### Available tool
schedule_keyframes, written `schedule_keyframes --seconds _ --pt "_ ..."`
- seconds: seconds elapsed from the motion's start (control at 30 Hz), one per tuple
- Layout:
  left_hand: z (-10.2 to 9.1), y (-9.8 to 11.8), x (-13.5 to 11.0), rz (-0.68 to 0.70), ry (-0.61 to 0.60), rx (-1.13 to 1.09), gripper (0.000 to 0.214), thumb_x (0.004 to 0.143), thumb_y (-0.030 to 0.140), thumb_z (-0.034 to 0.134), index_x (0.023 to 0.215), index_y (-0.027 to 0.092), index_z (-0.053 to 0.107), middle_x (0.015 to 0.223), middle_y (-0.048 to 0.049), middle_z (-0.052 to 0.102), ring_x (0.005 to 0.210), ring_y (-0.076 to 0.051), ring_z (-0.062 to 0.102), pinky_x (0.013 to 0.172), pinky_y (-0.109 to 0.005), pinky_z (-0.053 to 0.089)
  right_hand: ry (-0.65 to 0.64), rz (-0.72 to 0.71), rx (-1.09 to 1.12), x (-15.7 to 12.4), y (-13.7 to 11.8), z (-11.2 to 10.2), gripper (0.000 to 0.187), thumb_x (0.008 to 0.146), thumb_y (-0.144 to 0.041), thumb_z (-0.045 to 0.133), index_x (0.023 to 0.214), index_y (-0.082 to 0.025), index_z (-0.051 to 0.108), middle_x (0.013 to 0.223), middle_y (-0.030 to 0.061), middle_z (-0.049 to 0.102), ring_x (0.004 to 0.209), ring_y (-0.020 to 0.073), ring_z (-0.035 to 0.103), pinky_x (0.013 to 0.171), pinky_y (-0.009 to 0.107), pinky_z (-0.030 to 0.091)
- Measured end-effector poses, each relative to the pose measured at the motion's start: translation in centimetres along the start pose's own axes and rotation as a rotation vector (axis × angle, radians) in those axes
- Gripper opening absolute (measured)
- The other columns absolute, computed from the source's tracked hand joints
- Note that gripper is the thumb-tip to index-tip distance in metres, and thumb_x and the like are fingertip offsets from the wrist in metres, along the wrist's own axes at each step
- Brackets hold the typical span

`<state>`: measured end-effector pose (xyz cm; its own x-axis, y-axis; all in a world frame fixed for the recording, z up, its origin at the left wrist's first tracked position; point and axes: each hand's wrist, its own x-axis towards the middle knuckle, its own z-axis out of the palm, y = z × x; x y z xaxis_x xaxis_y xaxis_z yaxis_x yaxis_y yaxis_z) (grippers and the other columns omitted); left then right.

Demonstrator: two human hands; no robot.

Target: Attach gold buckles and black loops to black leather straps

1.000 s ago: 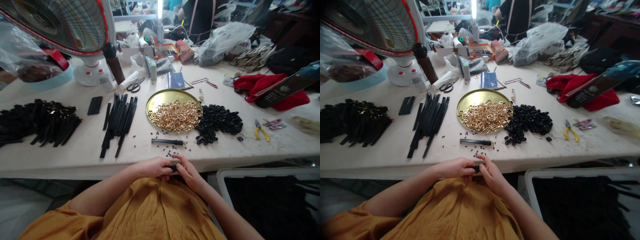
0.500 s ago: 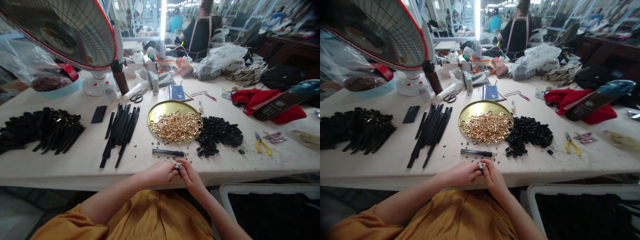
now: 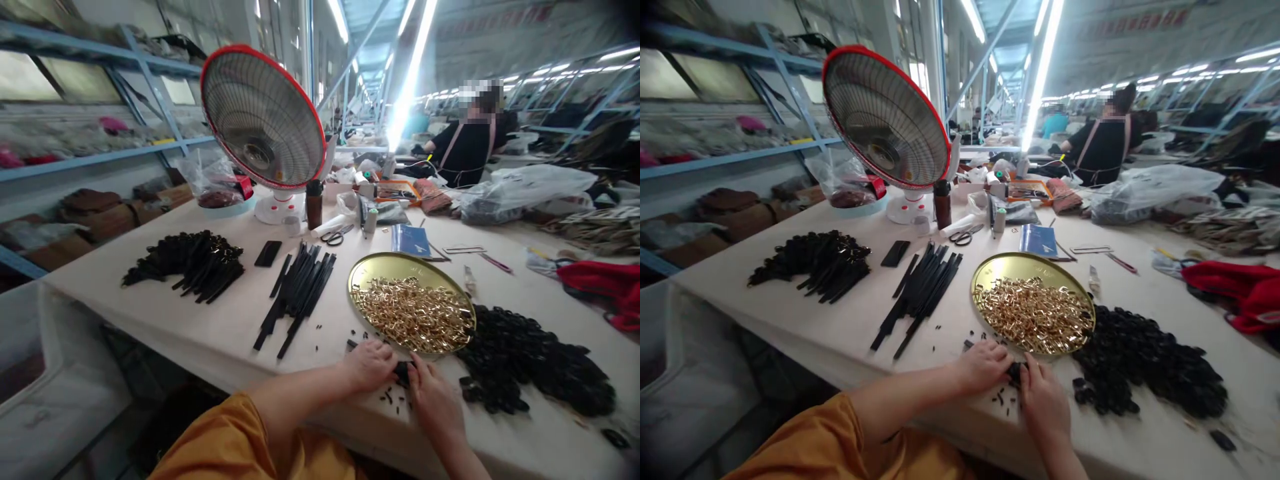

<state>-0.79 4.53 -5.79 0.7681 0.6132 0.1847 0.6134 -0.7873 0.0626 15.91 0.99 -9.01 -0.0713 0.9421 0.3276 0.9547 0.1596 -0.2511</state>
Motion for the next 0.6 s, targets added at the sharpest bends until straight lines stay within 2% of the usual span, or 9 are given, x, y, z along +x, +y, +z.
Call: schedule_keyframes --seconds 0.07,0.13,0.23,0.33,0.4,0.47,0.6 --pt "-0.8 -0.7 -1.1 -0.043 0.004 -0.029 0.038 0.081 0.049 0.045 0.094 0.015 0.056 0.089 -0.0064 0.058 0.083 -0.021 0.053 0.071 -0.033 0.042 0.013 -0.024 0.03 0.0 -0.4 0.1 0.046 0.088 -0.041 0.029 0.115 -0.012 0.053 0.091 0.013 0.061 0.079 0.0244 0.057 0.068 0.035 0.044" --pt "-2.4 -2.5 -1.8 -0.155 -0.013 -0.061 0.044 0.077 0.055 0.047 0.097 0.017 0.057 0.091 -0.0066 0.059 0.086 -0.021 0.054 0.075 -0.032 0.042 0.064 -0.019 0.063 0.1 -0.5 0.0 0.052 0.087 -0.047 0.03 0.119 -0.011 0.049 0.094 0.0137 0.06 0.084 0.0255 0.056 0.072 0.036 0.044" --pt "-5.4 -7.5 -2.6 -0.487 -0.044 -0.018 0.034 0.08 0.045 0.049 0.096 0.017 0.059 0.095 -0.0092 0.059 0.094 -0.02 0.054 0.08 -0.031 0.041 0.155 -0.002 0.08 0.1 -0.2 -0.1 0.057 0.086 -0.051 0.029 0.118 -0.009 0.049 0.1 0.0154 0.059 0.092 0.0274 0.054 0.078 0.038 0.043" --pt "-7.5 -13.5 -2.8 -0.731 -0.033 0.057 0.027 0.087 0.028 0.04 0.093 0.011 0.06 0.097 -0.0153 0.058 0.094 -0.024 0.055 0.078 -0.036 0.042 0.217 -0.021 0.096 -0.1 0.1 0.0 0.056 0.087 -0.052 0.027 0.111 -0.009 0.054 0.101 0.0152 0.06 0.094 0.0274 0.054 0.082 0.04 0.041" --pt "-7.8 -16.9 -2.7 -0.888 -0.041 0.084 0.026 0.085 0.026 0.042 0.091 0.008 0.06 0.095 -0.018 0.059 0.092 -0.026 0.057 0.075 -0.037 0.043 0.247 -0.034 0.102 -0.2 0.2 0.1 0.055 0.087 -0.052 0.026 0.107 -0.01 0.056 0.1 0.0149 0.061 0.093 0.0272 0.055 0.082 0.04 0.041" --pt "-7.4 -19.0 -2.3 -1.002 -0.062 0.083 0.023 0.081 0.027 0.05 0.088 0.008 0.06 0.092 -0.0172 0.06 0.088 -0.026 0.059 0.072 -0.035 0.045 0.267 -0.033 0.106 -0.3 0.3 0.1 0.054 0.087 -0.051 0.027 0.105 -0.01 0.057 0.097 0.0145 0.062 0.091 0.0267 0.056 0.081 0.039 0.04" --pt "-6.7 -20.1 -1.6 -1.112 -0.071 0.068 0.024 0.074 0.027 0.057 0.091 0.01 0.058 0.092 -0.0151 0.061 0.086 -0.025 0.061 0.068 -0.031 0.046 0.255 -0.013 0.137 -0.3 0.2 0.0 0.044 0.087 -0.045 0.033 0.104 -0.012 0.057 0.099 0.0131 0.062 0.092 0.0254 0.055 0.082 0.039 0.039"
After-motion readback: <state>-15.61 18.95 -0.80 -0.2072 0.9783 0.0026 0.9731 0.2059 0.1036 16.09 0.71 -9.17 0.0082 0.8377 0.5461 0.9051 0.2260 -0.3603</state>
